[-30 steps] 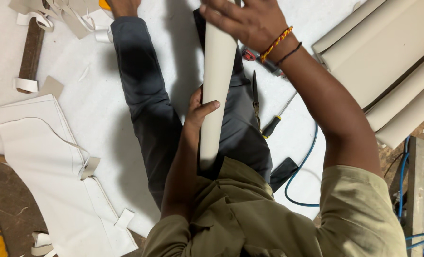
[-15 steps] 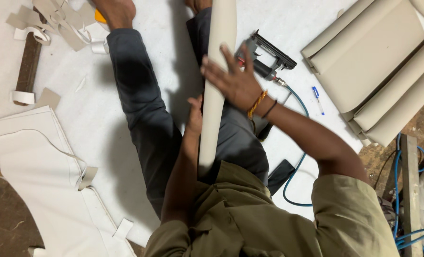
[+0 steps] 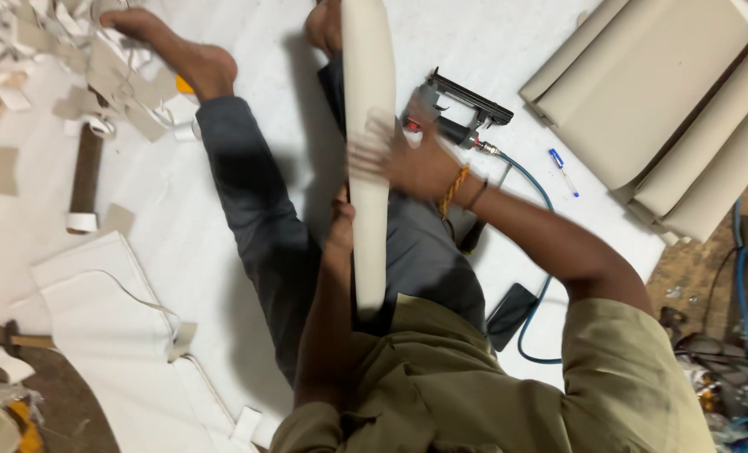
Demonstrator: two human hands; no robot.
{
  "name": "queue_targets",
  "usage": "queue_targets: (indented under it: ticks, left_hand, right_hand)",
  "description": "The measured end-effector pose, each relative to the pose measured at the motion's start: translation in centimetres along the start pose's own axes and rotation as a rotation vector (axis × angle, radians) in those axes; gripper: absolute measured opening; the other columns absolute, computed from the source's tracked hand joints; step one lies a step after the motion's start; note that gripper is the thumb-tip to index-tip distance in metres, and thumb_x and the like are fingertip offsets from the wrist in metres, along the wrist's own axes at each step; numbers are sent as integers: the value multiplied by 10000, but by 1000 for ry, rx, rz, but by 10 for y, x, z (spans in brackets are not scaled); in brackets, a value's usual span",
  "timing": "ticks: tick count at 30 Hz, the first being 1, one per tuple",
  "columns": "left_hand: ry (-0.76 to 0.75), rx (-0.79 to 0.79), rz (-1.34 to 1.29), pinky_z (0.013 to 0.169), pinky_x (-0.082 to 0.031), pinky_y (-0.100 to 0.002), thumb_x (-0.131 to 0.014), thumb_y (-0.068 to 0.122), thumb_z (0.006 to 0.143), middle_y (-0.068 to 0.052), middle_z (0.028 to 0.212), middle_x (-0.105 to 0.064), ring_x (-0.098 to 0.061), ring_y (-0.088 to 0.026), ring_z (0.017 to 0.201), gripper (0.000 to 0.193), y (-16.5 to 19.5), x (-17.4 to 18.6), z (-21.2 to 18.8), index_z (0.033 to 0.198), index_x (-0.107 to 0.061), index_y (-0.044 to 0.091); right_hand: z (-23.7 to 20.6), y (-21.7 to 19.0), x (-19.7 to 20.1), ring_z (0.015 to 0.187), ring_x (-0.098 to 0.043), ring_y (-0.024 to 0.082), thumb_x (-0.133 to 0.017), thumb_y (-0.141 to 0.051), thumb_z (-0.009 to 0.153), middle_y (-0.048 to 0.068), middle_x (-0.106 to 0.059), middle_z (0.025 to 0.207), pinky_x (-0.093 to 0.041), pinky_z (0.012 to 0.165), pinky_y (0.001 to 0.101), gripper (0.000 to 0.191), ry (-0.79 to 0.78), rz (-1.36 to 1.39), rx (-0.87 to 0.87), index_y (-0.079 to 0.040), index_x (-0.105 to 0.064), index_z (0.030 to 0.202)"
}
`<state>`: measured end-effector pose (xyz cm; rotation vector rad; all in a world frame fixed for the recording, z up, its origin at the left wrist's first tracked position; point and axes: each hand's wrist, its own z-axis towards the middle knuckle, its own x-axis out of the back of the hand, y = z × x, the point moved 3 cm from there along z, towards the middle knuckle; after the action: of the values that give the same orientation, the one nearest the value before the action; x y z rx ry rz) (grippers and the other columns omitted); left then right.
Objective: The person sits on the floor holding a long wooden strip covered with fabric, uses a pneumatic nail gun to drive fasteners along the strip, then trims the fabric edge with scissors.
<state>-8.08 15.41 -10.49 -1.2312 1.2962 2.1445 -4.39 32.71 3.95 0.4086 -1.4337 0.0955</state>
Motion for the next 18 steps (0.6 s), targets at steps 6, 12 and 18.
queue_targets:
  ticks: [6,12,18]
  left_hand:
    - [40,-16,-30,1106,-519,-608,-729,349,969,-188,1439,-579,-596,-466,1355,611,60,-51,22,1416,-494,4]
    - [43,59,-263,883,-589,-485,-555,401,1071,-224,1244,-679,-697,-374,1083,578,83,-28,50,1424,-555,-57]
    - [552,209,17,674,-599,-447,-444,414,1103,-176,1082,-689,-711,-301,823,489,72,36,56,1345,-582,13]
  right_hand:
    - [13,114,38,971,-624,208,-595,-462,1061,115,-645,1349,-550,880,420,702,730,1107,-898,-79,-356,1598]
    - [57,19,-10,802,-570,33,-604,-326,1040,-21,-668,1031,-497,696,209,506,446,2027,-573,-80,-495,1468]
    - [87,11,-39,762,-500,38,-750,-159,1012,-38,-602,894,-435,680,203,281,751,1947,-765,25,-654,1202]
